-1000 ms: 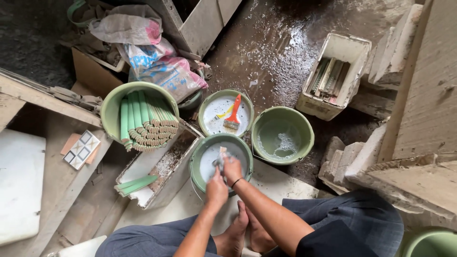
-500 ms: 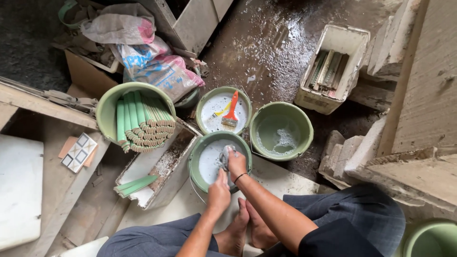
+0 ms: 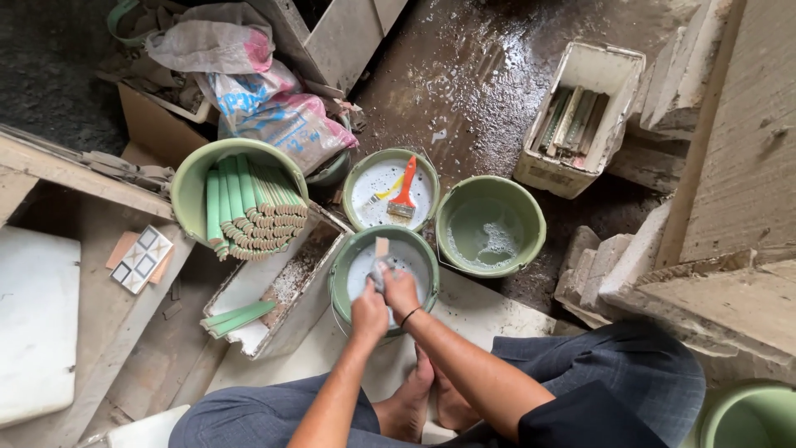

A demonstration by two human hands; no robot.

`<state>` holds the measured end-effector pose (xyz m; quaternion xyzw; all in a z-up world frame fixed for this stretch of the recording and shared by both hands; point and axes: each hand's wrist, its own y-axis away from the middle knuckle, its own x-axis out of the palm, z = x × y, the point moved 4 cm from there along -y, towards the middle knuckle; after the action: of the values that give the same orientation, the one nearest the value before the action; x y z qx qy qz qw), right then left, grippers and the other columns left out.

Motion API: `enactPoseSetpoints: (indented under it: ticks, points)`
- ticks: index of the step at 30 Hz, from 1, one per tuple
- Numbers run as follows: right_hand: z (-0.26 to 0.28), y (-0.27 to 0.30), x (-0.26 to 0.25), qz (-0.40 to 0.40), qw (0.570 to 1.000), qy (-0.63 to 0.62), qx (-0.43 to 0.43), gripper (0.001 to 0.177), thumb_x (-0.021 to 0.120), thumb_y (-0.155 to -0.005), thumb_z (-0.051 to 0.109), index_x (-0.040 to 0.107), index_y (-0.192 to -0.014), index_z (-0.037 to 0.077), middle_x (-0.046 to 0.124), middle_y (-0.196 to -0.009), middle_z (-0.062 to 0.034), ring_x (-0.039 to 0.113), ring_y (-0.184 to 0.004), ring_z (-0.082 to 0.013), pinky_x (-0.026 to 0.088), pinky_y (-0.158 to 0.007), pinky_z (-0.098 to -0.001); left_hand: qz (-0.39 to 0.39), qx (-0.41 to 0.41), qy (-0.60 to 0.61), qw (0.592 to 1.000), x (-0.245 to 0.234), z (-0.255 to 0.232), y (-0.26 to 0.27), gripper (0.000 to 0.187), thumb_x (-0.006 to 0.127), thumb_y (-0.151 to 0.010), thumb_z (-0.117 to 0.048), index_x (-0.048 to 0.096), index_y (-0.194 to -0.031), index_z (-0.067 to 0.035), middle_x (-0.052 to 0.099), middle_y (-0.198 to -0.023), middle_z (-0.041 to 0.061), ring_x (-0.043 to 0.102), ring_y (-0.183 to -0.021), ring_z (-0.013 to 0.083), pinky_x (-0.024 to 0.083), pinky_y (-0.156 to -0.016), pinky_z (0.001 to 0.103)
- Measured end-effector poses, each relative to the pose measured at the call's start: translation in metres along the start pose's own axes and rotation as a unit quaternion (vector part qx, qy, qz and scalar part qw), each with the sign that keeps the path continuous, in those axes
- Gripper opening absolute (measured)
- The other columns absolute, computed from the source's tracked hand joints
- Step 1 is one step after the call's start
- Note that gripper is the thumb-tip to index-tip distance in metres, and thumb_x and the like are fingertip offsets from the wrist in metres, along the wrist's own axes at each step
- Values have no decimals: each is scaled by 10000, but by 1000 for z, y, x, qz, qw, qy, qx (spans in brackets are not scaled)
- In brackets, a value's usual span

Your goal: The person scrubs a wooden stick with a cloth in soapy water, rinses it in a second bucket, and then uses a brush to apply a white substance to the stick. The person repeats this process with another stick.

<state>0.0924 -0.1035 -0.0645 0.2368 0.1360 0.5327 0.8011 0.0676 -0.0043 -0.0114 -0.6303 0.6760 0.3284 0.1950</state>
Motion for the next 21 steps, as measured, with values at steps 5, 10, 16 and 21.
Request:
enactPoseSetpoints:
  ticks: [5,10,16,21]
  points:
    - [20,-9,-9,34,995,77,-51,409,740,-919,434,760,-853,31,687,-721,-87,638,-728,-177,529,-697,-378,17,-93,33,995,-29,-4,-26,531,414,-966,-406,634,-1394,-182,709,-913,170,676,-864,323,556,-793,429]
    - [31,-19,-11,77,981,157,-89,338,783,-863,485,781,-819,151,684,-668,18,665,-680,-133,540,-647,-323,11,-87,-46,995,-62,-36,-69,595,451,-994,-673,679,-1363,-266,689,-1336,12,603,-1293,251,451,-1118,425]
    - [91,38,-16,145,962,180,-146,352,702,-926,419,748,-847,79,692,-682,-74,681,-695,-211,542,-672,-356,-39,-6,-21,999,-75,-69,-102,452,588,-933,-549,778,-792,-164,742,-776,104,701,-945,394,555,-827,493]
    - [109,54,-20,183,945,198,-186,391,725,-915,441,746,-886,52,746,-807,-131,714,-834,-305,539,-786,-416,-211,-9,15,977,-99,-58,-136,370,567,-976,-435,805,-924,-157,750,-874,161,682,-980,433,532,-847,531]
